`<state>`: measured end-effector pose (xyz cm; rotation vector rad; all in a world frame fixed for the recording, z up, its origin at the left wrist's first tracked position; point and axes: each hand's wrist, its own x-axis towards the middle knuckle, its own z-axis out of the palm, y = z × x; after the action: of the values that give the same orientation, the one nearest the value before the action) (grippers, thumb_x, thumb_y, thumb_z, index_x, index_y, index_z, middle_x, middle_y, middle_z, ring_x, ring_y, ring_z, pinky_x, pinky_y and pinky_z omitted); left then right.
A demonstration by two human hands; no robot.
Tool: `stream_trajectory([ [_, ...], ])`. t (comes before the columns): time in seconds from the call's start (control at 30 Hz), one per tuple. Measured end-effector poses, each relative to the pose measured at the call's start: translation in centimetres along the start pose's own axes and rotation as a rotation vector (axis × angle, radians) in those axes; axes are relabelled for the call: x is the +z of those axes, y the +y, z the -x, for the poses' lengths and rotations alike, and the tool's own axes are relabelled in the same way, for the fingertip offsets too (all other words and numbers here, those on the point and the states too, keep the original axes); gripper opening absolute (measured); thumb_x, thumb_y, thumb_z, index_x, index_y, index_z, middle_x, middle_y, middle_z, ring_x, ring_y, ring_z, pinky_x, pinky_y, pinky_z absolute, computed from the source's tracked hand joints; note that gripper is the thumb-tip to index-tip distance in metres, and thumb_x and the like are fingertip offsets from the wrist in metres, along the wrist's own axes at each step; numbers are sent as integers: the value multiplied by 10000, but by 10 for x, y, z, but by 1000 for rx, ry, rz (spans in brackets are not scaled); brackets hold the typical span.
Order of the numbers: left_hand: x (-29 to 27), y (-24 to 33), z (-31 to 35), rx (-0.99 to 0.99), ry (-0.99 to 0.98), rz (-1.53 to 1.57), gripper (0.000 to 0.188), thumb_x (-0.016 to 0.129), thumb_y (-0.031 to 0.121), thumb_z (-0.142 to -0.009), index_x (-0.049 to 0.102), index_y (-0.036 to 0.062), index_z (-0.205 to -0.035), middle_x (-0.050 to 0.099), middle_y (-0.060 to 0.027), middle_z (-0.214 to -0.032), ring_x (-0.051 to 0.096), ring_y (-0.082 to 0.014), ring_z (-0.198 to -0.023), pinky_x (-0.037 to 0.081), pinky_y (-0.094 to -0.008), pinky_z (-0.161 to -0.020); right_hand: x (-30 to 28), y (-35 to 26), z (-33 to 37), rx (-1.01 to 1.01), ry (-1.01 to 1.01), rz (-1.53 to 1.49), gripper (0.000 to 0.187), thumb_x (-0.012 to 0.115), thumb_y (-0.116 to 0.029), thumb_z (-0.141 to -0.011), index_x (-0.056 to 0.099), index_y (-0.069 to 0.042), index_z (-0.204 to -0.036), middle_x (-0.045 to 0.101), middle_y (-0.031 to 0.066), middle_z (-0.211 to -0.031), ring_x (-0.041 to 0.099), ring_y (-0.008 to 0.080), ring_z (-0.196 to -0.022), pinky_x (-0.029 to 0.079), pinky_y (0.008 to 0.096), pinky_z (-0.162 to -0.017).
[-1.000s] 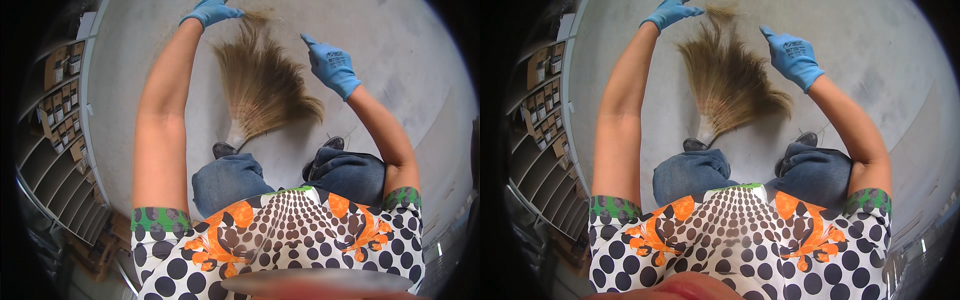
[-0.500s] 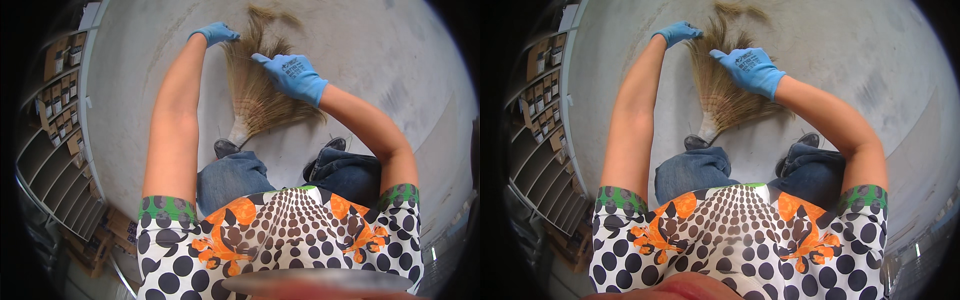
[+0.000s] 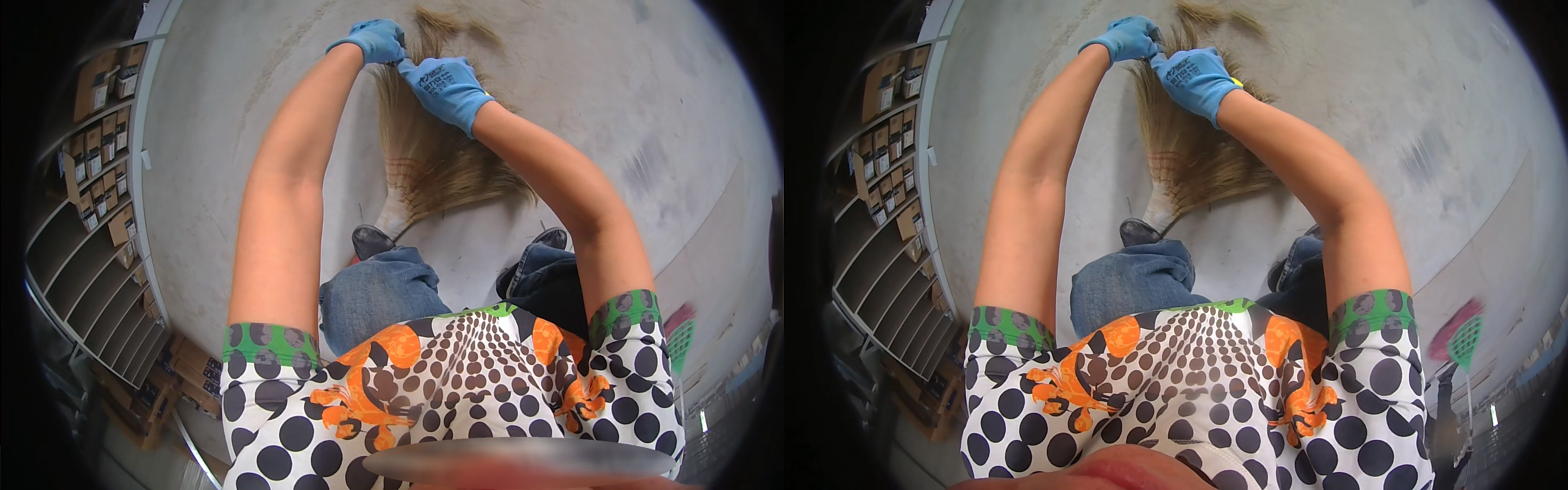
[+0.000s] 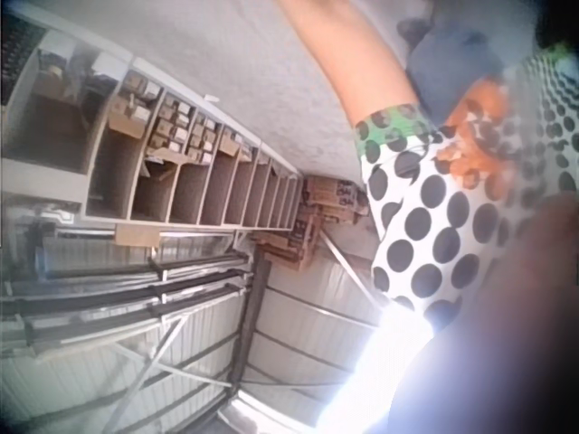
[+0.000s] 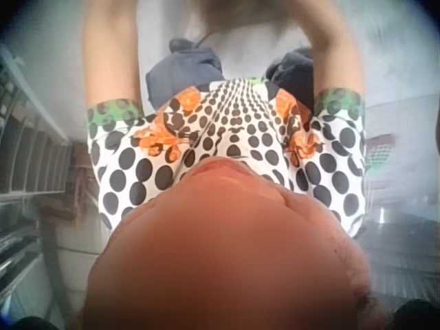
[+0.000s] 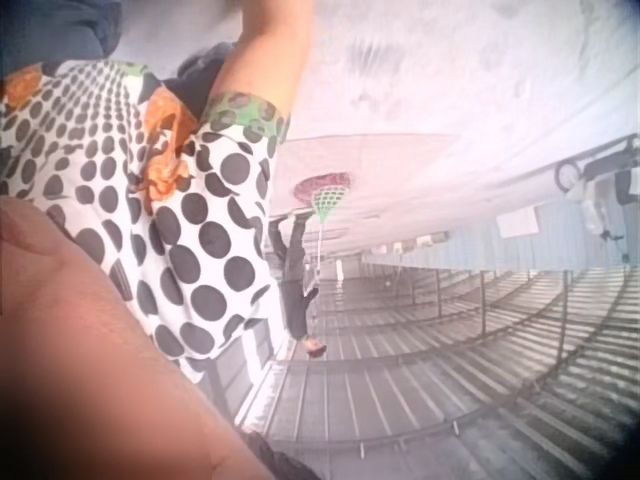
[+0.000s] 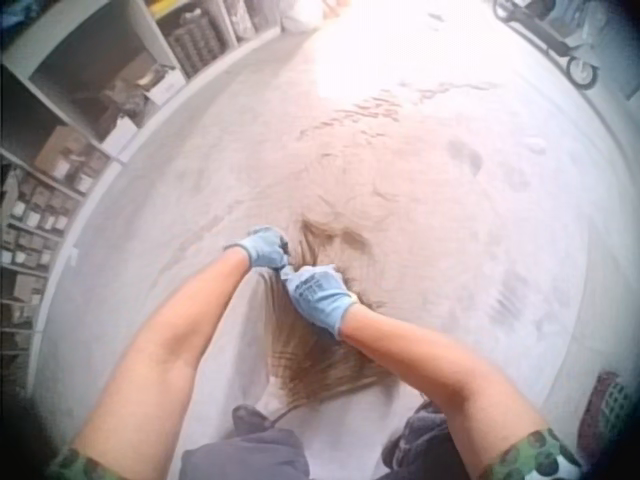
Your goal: The person uses a small knife to trim the bristles of a straw broom while kneeling on a concrete floor. They repeatedly cut and adjust the broom head, removing loose bristles and shaping the edge.
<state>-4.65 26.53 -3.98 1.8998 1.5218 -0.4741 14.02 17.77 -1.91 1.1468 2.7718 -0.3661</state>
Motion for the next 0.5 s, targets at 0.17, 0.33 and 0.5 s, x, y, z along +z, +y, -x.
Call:
stream_trajectory([
  [0.17,13,-2,3,35,130,-14,289,754,359,-862,834,186,-1078,801,-60,-1077,740,-269,-1022,531,-378,-957,3,6,2,44,6,-15,421,522,-106,-1001,553,-97,-1420,748,135,-900,760,346,-770,567,506,-623],
  [0.33,41,24,-5,105,311,-158,251,743,383,-865,847,217,-1021,795,12,-1083,701,-237,-1094,515,-402,-980,9,13,17,124,-51,-48,280,506,-134,-1017,619,-62,-1262,773,153,-920,765,347,-809,524,536,-679],
  [0.5,45,28,-3,97,361,-235,205,734,363,-855,856,234,-957,790,77,-1083,666,-195,-1129,509,-411,-975,3,17,25,125,-105,-53,282,482,-148,-1041,603,-65,-1282,767,165,-965,763,360,-844,540,539,-694],
])
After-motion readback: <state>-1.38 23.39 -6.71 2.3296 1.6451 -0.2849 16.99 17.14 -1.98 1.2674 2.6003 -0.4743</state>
